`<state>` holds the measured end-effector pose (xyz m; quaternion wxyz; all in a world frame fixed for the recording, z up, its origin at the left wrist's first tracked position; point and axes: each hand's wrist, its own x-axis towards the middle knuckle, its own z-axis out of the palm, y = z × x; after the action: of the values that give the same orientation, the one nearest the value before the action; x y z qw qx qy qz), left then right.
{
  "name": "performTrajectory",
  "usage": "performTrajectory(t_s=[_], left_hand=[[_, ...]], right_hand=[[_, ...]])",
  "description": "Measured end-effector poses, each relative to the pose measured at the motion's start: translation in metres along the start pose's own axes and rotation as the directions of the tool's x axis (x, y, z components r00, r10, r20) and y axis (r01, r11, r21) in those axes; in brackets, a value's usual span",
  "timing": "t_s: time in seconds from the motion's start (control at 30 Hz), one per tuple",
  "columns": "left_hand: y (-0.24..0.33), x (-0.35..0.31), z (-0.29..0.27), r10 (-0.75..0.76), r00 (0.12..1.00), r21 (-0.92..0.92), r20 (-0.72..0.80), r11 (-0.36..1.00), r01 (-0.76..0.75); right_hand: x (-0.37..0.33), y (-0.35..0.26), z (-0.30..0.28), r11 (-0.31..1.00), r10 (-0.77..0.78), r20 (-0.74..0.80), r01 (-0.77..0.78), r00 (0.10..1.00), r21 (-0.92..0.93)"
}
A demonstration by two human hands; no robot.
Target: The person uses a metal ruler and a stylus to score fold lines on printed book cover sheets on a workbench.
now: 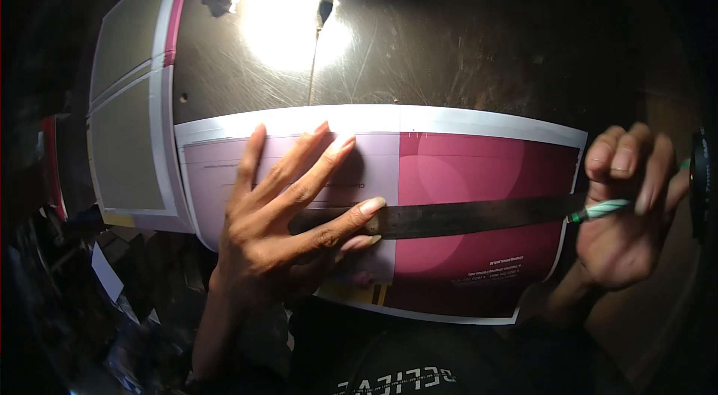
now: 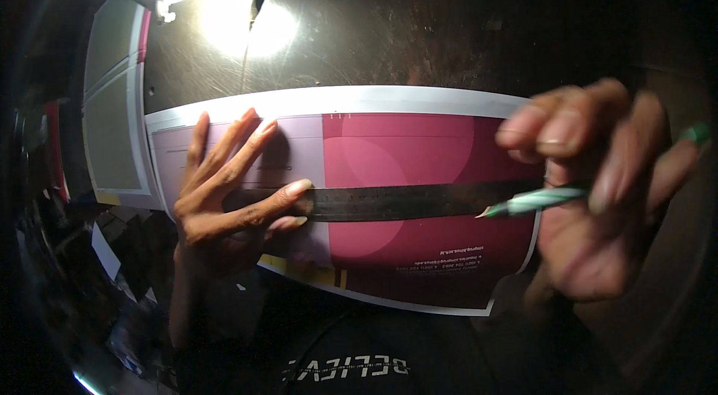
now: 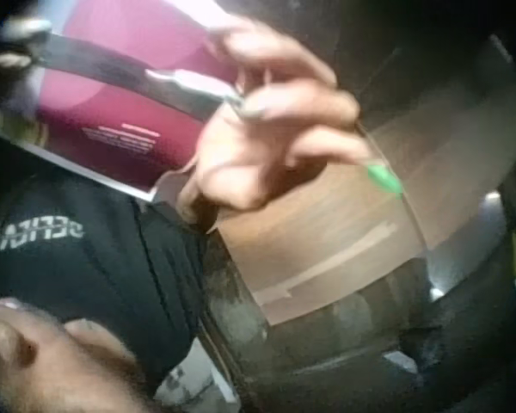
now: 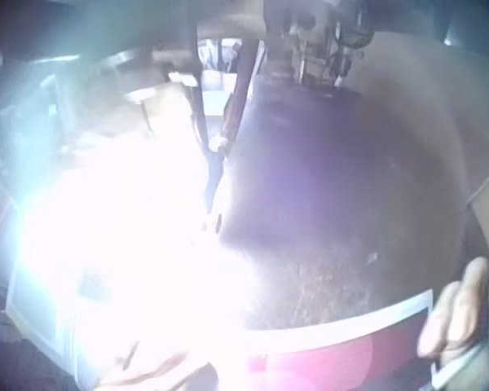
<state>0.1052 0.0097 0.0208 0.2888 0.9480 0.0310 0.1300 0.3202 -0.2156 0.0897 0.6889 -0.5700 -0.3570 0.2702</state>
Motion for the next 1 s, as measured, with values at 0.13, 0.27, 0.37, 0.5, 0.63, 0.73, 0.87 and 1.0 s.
performTrajectory(t_s=[0.13,0.27,0.37,0.5,0.63,0.73,0.87,1.0], left_hand=[[0.002,-0.02,-0.014,-0.106,0.989,0.037,-0.099,0.993,0.11],[0.004,-0.043,-0.026,-0.245,0.969,0.182,0.017,0.954,0.238],[0.009,-0.04,-0.021,-0.291,0.942,0.252,0.169,0.936,0.244],[-0.014,-0.022,-0.013,-0.304,0.939,0.413,0.158,0.885,0.217],[-0.033,0.03,-0.015,-0.294,0.954,0.46,0.056,0.856,0.237],[-0.085,0.062,-0.02,-0.325,0.941,0.428,0.099,0.867,0.255],[-0.095,0.068,-0.04,-0.478,0.868,0.365,0.131,0.838,0.406],[-0.076,0.058,-0.022,0.003,0.972,0.492,-0.236,0.863,0.117]], right_hand=[[-0.031,-0.024,-0.049,0.516,0.111,0.062,-0.004,0.992,-0.857],[-0.057,-0.012,-0.069,0.272,0.246,0.041,-0.028,0.969,-0.962],[-0.061,-0.015,-0.088,0.268,0.265,0.061,-0.013,0.962,-0.963],[-0.08,-0.01,-0.144,0.426,0.121,-0.111,-0.152,0.986,-0.892],[-0.084,-0.018,-0.166,0.544,-0.025,-0.187,-0.144,0.982,-0.827],[-0.08,-0.011,-0.153,0.566,0.055,-0.164,-0.165,0.985,-0.807],[-0.058,0.005,-0.118,0.428,-0.085,-0.011,0.026,0.996,-0.903],[-0.061,0.018,-0.097,0.353,-0.082,0.006,0.035,0.997,-0.935]])
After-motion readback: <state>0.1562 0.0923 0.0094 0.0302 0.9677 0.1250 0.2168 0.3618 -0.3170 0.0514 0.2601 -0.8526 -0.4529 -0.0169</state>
